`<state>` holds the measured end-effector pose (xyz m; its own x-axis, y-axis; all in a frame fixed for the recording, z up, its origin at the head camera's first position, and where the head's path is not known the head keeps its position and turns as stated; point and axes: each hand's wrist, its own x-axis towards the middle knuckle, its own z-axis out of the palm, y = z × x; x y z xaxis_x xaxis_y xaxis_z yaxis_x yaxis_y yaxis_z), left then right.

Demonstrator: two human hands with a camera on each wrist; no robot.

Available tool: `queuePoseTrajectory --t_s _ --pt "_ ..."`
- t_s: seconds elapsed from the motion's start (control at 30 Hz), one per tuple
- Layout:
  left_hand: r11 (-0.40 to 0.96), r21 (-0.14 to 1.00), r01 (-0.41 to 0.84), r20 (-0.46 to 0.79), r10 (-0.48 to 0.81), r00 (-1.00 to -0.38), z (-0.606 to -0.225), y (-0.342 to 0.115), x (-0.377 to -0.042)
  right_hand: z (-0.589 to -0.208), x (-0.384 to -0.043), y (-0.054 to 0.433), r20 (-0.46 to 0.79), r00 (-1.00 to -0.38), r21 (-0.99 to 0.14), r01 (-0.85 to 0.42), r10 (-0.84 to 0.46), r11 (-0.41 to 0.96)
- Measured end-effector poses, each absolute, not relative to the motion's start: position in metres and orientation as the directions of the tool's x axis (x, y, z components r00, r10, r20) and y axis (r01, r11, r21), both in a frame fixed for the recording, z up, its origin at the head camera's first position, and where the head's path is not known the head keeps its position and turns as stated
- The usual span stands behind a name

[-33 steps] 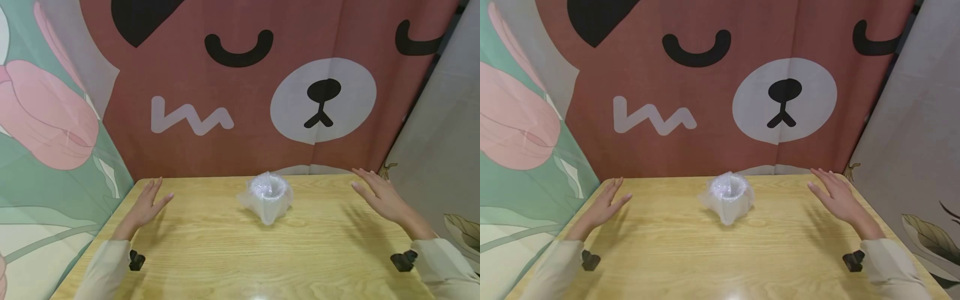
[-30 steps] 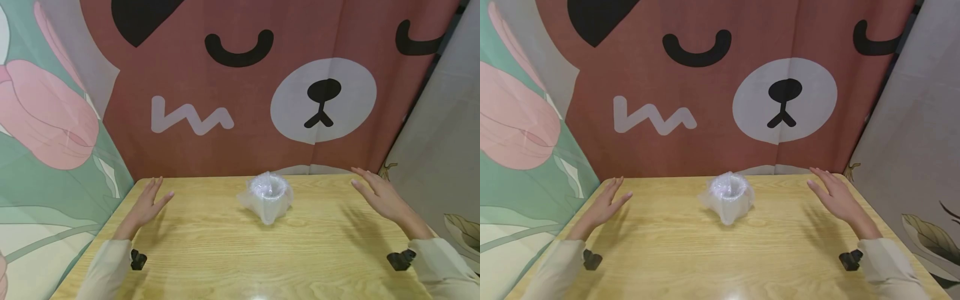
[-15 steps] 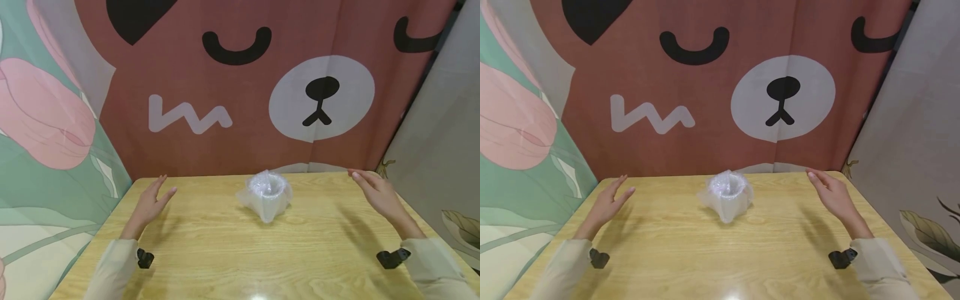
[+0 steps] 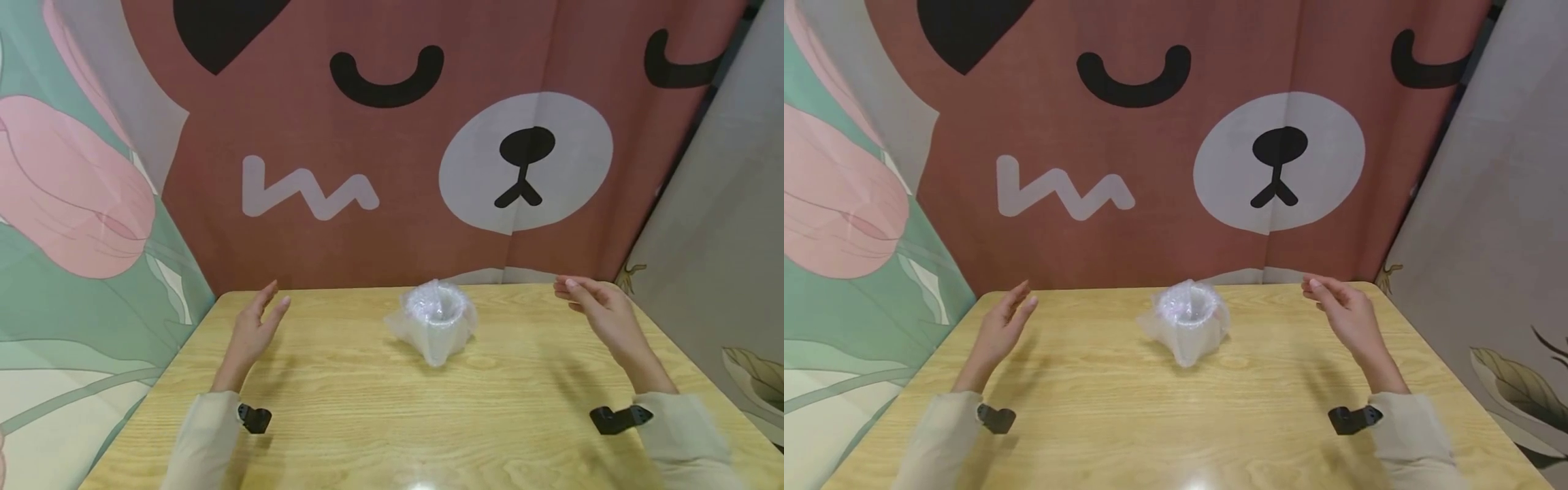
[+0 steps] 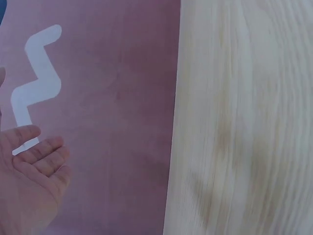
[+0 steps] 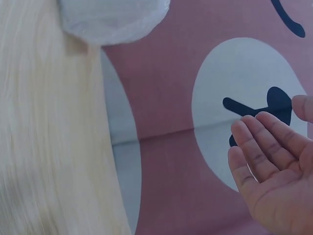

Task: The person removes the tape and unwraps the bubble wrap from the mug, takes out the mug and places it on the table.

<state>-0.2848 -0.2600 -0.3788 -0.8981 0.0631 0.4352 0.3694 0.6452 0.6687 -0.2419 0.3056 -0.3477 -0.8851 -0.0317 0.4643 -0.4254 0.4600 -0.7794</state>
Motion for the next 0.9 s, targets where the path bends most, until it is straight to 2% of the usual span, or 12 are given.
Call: queuePoseTrajectory --t_s 0.17,0.57,0.9 --pt "0.593 0.708 0.385 0.439 0.057 -0.896 -0.38 -0.253 -0.284 -0.351 -0.243 0.293 0.452 -0.892 -0.827 -0.421 -0.007 0.373" --pt "0.453 0.778 0.435 0.47 0.038 -0.882 -0.378 -0.227 -0.289 -0.355 -0.239 0.28 0.456 -0.89 -0.889 -0.454 0.021 0.048" --pt "0.371 0.81 0.455 0.476 0.039 -0.879 -0.369 -0.207 -0.278 -0.356 -0.239 0.272 0.464 -0.884 -0.886 -0.464 0.047 0.016"
